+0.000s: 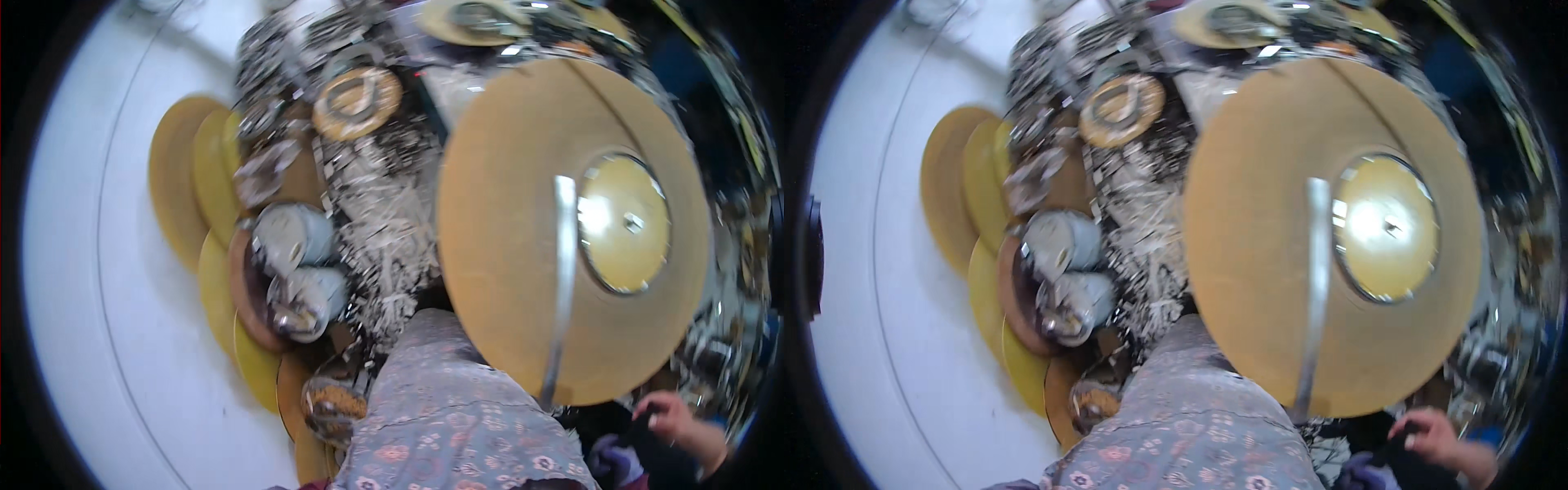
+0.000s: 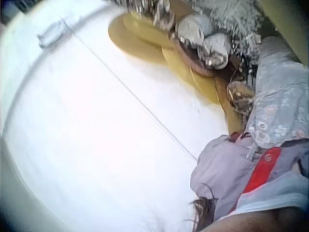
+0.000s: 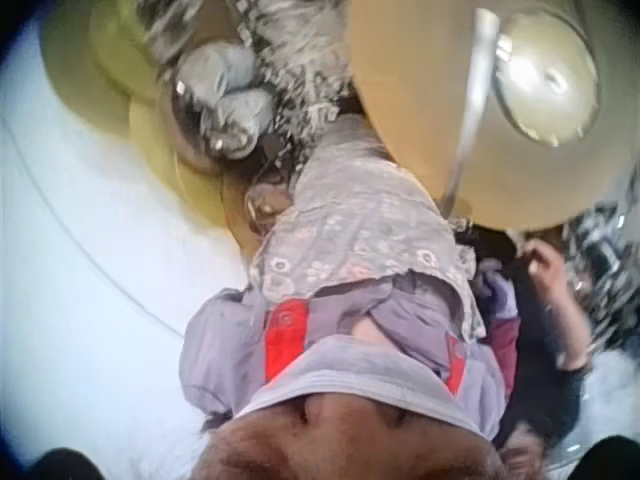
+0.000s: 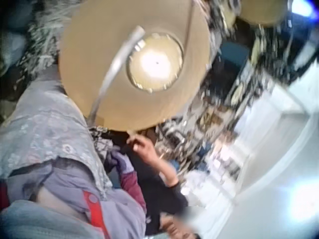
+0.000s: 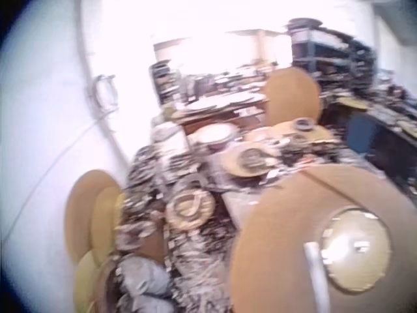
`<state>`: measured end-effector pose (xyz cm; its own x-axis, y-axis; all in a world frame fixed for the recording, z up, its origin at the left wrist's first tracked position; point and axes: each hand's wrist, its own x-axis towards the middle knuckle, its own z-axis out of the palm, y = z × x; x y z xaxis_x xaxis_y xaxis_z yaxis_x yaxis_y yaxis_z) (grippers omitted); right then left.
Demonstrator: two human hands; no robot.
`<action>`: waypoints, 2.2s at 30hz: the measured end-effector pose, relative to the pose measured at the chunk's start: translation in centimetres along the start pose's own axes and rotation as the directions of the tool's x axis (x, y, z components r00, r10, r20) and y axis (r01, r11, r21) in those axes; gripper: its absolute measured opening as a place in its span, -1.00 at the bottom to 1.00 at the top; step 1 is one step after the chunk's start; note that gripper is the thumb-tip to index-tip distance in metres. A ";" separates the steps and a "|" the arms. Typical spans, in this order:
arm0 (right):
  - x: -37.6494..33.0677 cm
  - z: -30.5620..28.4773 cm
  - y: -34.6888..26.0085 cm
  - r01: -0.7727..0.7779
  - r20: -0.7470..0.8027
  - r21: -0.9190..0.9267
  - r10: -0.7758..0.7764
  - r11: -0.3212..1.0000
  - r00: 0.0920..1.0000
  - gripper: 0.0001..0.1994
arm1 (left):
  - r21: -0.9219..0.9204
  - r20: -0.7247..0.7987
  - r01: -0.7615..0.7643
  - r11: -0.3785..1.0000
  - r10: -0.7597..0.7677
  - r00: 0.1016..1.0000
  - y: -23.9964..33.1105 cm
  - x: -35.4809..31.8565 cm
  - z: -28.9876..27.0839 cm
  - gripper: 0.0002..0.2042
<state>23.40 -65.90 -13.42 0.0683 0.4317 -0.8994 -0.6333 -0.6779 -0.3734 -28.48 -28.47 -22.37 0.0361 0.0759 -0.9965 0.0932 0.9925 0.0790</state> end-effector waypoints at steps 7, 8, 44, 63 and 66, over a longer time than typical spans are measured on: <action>-0.3 6.2 -17.3 0.110 0.060 -0.478 -0.093 0.871 0.994 -0.54 | -0.308 0.029 0.246 0.919 -0.249 0.968 -11.2 -5.4 -2.3 -0.63; 0.1 5.9 -17.7 0.116 0.077 -0.486 -0.090 0.866 0.993 -0.55 | -0.337 0.038 0.265 0.903 -0.268 0.963 -12.1 -6.4 -2.5 -0.63; 2.6 14.6 -16.7 0.450 0.035 -0.491 -0.499 0.746 0.866 -0.45 | -0.049 0.497 -0.361 0.931 0.337 0.800 16.0 -6.5 9.7 -0.72; 10.8 27.0 -7.2 0.308 -0.372 0.375 -0.162 0.874 0.914 -0.66 | 0.502 0.532 -0.561 0.658 0.276 0.801 24.2 -5.9 16.4 -0.60; 13.8 28.4 -6.7 0.410 -0.525 0.520 -0.098 0.749 0.845 -0.72 | 0.366 0.424 -0.356 0.860 0.187 0.886 29.9 -1.5 13.9 -0.65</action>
<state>6.68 -38.48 -16.82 0.5249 0.1189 -0.8428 -0.8472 -0.0218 -0.5308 -11.94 -0.21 -18.12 0.4711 0.2125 -0.8561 0.4310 0.7913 0.4336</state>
